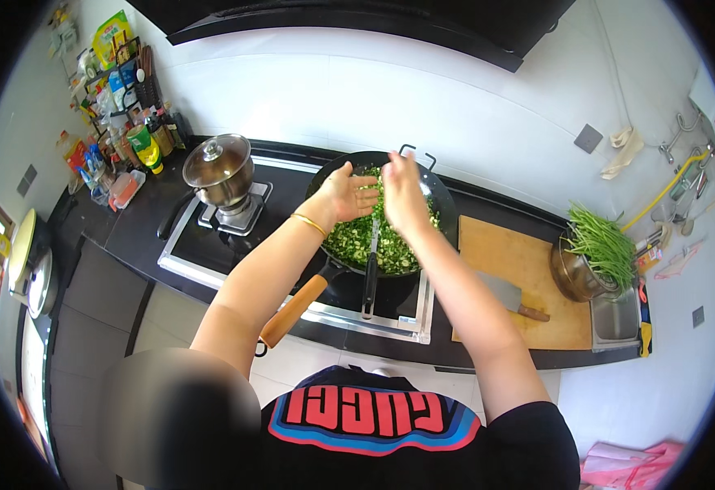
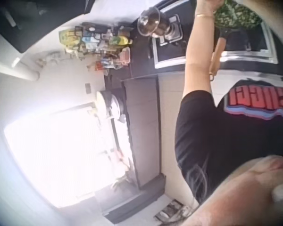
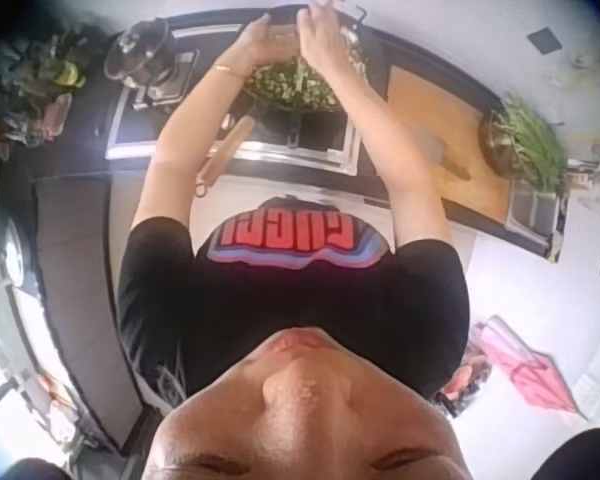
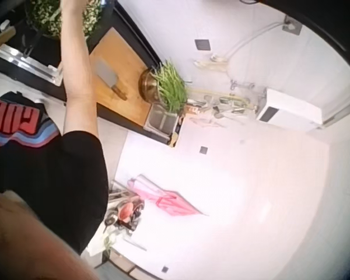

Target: The person chops green onions on a wooden cutting board using a cleaver. After chopping, they transfer the green onions into a wok containing other chopped vegetables and stir the contents with a spatula.

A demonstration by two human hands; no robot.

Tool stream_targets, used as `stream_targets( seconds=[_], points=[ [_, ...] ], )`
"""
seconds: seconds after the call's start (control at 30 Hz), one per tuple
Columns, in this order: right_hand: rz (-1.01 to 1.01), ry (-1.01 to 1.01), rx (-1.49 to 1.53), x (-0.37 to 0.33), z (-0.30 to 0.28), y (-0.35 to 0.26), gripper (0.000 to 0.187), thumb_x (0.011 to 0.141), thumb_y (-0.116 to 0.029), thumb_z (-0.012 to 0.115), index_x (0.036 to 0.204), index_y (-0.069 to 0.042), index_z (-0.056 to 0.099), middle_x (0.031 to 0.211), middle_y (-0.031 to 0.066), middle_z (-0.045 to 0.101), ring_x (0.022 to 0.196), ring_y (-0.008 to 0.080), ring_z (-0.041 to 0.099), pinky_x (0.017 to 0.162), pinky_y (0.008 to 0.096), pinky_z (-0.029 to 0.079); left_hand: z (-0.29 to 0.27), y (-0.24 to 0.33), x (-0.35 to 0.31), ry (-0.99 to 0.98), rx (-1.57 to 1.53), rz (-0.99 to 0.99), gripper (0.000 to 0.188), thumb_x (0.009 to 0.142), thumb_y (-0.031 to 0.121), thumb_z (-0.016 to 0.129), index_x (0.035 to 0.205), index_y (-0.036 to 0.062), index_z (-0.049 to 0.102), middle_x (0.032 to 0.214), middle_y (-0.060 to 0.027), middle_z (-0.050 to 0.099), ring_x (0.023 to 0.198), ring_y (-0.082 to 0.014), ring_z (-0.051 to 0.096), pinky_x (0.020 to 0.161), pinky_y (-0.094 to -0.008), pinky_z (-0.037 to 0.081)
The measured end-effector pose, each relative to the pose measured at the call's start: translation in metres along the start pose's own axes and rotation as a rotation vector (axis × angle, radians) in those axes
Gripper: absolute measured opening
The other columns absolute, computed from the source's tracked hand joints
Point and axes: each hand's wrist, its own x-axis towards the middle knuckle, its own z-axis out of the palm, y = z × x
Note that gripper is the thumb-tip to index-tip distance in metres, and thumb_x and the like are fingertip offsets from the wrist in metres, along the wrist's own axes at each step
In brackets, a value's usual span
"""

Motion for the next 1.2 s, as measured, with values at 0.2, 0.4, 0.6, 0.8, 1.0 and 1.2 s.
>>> stream_targets(
  seconds=[0.2,0.4,0.6,0.8,1.0,1.2],
  points=[
    [0.638,-0.242,-0.407,0.008,-0.019,0.051,0.049,0.093,-0.037,0.034,0.128,-0.004,0.042,0.138,0.0228,0.031,0.129,0.0309,0.03,0.105,0.0494,0.02,0.04,-0.018,-0.023,-0.135,0.362,0.265,0.044,0.092,0.037,0.045,0.113,-0.0007,0.055,0.097,-0.0091,0.062,0.088,-0.0173,0.058,0.08,-0.0317,0.046],
    [-0.364,0.095,0.083,-0.017,-0.015,0.001,0.036,0.092,-0.029,0.045,0.114,-0.003,0.054,0.127,0.0232,0.044,0.118,0.0355,0.043,0.097,0.0434,0.035,-0.023,-0.024,0.016,0.309,0.925,0.767,0.02,0.082,0.017,0.057,0.085,-0.0002,0.066,0.074,-0.0096,0.066,0.066,-0.0169,0.061,0.063,-0.0299,0.048],
    [0.203,0.009,-0.503,-0.019,0.0,0.114,0.038,0.086,-0.022,0.054,0.119,-0.005,0.048,0.117,0.0197,0.053,0.114,0.0294,0.048,0.093,0.0526,0.036,0.019,-0.018,-0.014,0.124,0.943,1.047,0.044,0.083,0.01,0.06,0.123,-0.003,0.046,0.098,-0.0069,0.061,0.086,-0.011,0.057,0.074,-0.0236,0.047],
    [-0.125,-0.395,-0.213,-0.063,-0.018,0.03,0.037,0.079,-0.031,0.063,0.092,0.004,0.057,0.067,0.0174,0.062,0.062,0.0338,0.063,0.056,0.0403,0.051,-0.02,-0.028,-0.059,0.721,1.412,0.805,0.047,0.083,0.042,0.056,0.062,0.0018,0.066,0.055,-0.0059,0.06,0.049,-0.0184,0.058,0.054,-0.0309,0.047],
    [-0.018,-0.783,-0.428,-0.088,-0.013,-0.01,0.073,0.069,-0.043,0.07,0.106,0.014,0.043,0.077,0.0238,0.062,0.074,0.0354,0.064,0.065,0.0394,0.052,-0.036,-0.037,-0.06,0.337,0.596,0.536,0.042,0.09,0.04,0.049,0.09,0.0019,0.066,0.065,-0.002,0.059,0.079,-0.0142,0.058,0.075,-0.0246,0.042],
    [0.254,-0.853,-0.511,-0.064,-0.039,0.005,0.068,0.061,-0.02,0.072,0.111,0.015,0.041,0.085,0.0238,0.062,0.08,0.0334,0.063,0.072,0.038,0.052,-0.06,-0.021,-0.099,0.333,0.862,0.489,0.037,0.09,0.035,0.051,0.08,0.0021,0.064,0.071,-0.0005,0.056,0.063,-0.0048,0.046,0.05,-0.0215,0.033]
  ],
)
